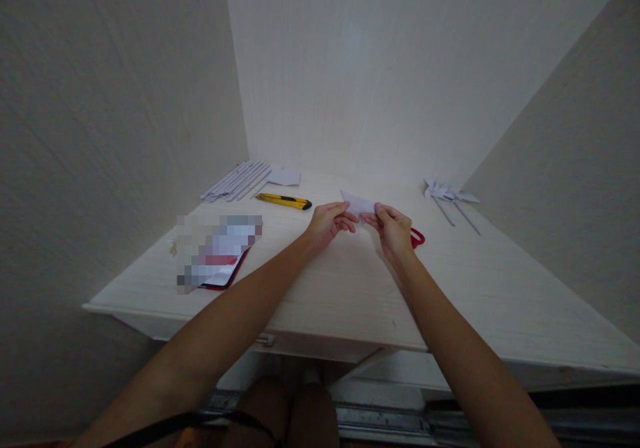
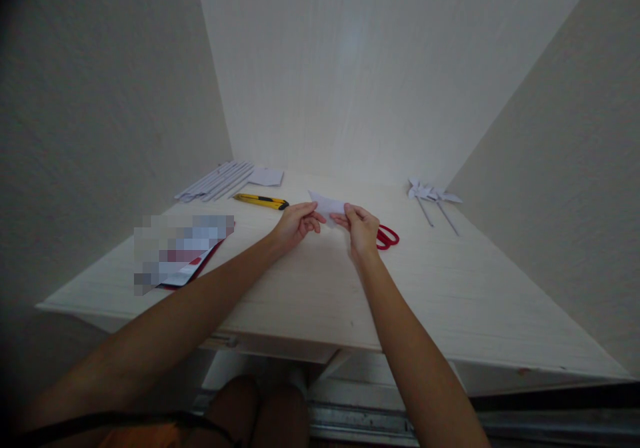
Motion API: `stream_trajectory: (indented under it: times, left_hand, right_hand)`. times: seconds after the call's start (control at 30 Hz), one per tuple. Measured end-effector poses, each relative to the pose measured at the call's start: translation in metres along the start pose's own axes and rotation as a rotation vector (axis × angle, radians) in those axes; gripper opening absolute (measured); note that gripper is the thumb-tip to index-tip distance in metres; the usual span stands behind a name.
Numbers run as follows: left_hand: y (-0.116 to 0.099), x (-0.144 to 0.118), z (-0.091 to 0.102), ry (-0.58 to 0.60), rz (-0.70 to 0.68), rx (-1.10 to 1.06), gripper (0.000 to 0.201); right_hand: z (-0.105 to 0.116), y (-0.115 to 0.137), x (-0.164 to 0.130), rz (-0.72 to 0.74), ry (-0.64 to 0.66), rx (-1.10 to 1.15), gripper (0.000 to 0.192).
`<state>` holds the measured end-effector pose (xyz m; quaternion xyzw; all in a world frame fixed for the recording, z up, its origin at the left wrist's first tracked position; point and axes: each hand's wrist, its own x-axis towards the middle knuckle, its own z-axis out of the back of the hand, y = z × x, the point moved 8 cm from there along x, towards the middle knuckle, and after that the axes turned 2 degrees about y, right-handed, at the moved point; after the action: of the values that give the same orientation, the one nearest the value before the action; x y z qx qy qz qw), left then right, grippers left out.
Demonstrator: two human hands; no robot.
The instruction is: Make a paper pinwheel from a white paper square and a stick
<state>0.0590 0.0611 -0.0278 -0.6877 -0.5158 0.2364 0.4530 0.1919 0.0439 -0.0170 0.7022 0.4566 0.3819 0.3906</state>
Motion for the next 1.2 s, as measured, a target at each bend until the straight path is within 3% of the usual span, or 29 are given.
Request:
stream_trajectory:
  times: [0.3,1.2]
  left_hand:
    - [-0.0013,-0.0001,0.0027,-0.038,-0.005,-0.018,0.022]
    - [-0.0012,-0.0004,0.0007,-0.004,0.012,-0.075,0.029]
  right_hand:
    - [-0.0016,0.0002,-0.0005,0.002,0.023,0.016,0.011]
    - [-0.0010,0.0003,0.0007,0.003,0.021,-0.025,0.014]
